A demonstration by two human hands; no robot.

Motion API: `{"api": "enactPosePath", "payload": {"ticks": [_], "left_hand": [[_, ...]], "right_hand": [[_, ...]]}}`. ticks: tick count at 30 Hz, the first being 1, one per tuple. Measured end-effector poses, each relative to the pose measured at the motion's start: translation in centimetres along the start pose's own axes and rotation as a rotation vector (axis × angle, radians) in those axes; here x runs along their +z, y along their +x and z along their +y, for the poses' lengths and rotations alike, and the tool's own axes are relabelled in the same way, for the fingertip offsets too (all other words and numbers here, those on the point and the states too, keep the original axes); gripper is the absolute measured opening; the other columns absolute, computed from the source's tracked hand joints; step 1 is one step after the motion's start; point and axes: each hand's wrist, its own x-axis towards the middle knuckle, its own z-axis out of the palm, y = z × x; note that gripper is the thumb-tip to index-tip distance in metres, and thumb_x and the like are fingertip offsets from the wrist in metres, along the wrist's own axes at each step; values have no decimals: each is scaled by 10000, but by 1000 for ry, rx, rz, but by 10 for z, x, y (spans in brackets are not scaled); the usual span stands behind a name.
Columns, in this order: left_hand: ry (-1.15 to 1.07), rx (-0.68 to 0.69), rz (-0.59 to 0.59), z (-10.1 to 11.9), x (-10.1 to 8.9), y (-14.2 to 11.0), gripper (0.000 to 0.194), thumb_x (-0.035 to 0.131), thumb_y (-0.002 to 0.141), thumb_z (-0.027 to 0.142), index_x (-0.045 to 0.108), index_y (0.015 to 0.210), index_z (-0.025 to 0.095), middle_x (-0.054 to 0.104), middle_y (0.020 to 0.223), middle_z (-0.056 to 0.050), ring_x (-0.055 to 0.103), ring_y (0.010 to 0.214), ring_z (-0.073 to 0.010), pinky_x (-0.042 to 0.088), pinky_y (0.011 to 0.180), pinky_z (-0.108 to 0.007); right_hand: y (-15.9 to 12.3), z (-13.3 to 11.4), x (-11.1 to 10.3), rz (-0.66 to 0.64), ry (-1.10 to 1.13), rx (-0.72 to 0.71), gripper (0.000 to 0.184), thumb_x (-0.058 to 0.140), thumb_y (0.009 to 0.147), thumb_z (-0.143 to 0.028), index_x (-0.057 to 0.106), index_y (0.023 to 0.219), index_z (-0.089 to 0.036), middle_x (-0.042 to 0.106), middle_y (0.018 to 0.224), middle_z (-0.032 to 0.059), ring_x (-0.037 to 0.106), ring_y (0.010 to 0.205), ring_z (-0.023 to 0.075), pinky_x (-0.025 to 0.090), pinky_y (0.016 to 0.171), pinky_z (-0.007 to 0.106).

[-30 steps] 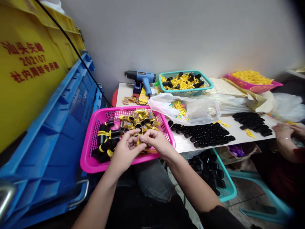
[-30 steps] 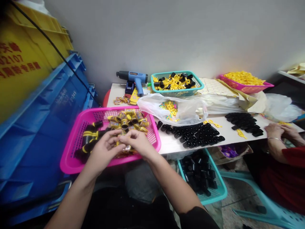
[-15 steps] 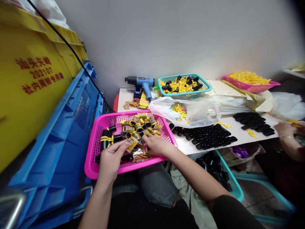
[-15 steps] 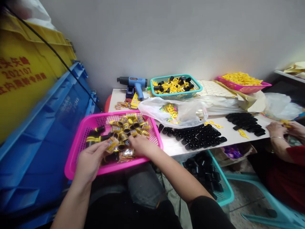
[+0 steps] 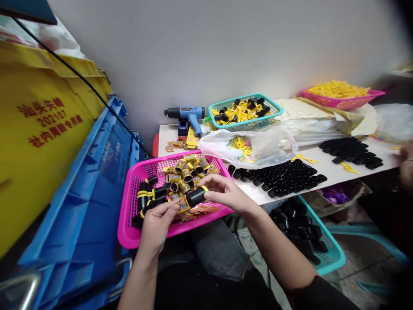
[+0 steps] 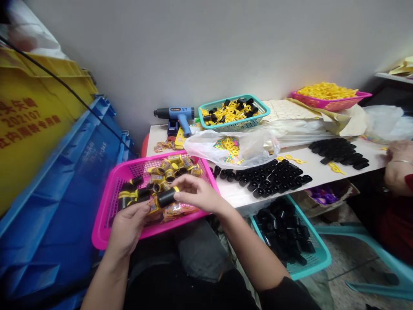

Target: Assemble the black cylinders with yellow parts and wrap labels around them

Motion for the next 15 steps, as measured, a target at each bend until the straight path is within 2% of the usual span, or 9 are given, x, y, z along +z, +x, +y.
{"api": "enactPosePath", "payload": {"ticks": [3, 8, 11, 15], "left_hand": [[11, -5, -24, 0, 2, -2, 397, 801, 614, 474, 775, 859, 163, 774, 855, -108, 724, 811, -272, 585, 779, -415], [91, 2, -85, 0, 9, -2, 400, 766, 670, 463, 764, 934, 162, 759, 974, -120, 708, 908, -283, 581, 800, -388], [115, -17, -86, 6, 17, -3, 417, 771, 665, 457, 757, 962, 165, 761, 975, -111, 721, 839, -263, 598, 745, -368], [122, -1, -125, 14, 27, -6, 378, 800, 644, 406, 761, 943, 178, 764, 969, -100, 712, 903, -254, 564, 849, -360]], "right_hand": [[-1, 4, -7, -33, -67, 49, 269, 685, 783, -335, 594, 957, -151, 576, 754, -13, 543, 669, 97, 440, 644, 230], [-9, 3, -13, -16, -232, 68, 281, 671, 789, -337, 604, 979, -142, 597, 756, -7, 549, 664, 104, 434, 634, 234], [-15, -1, -12, 9, -340, 18, 287, 670, 795, -332, 616, 1015, -154, 622, 799, 7, 573, 699, 121, 452, 665, 248], [-18, 3, -7, -28, -403, -90, 314, 678, 799, -334, 632, 1073, -187, 654, 894, 27, 593, 754, 141, 467, 711, 266]]}}
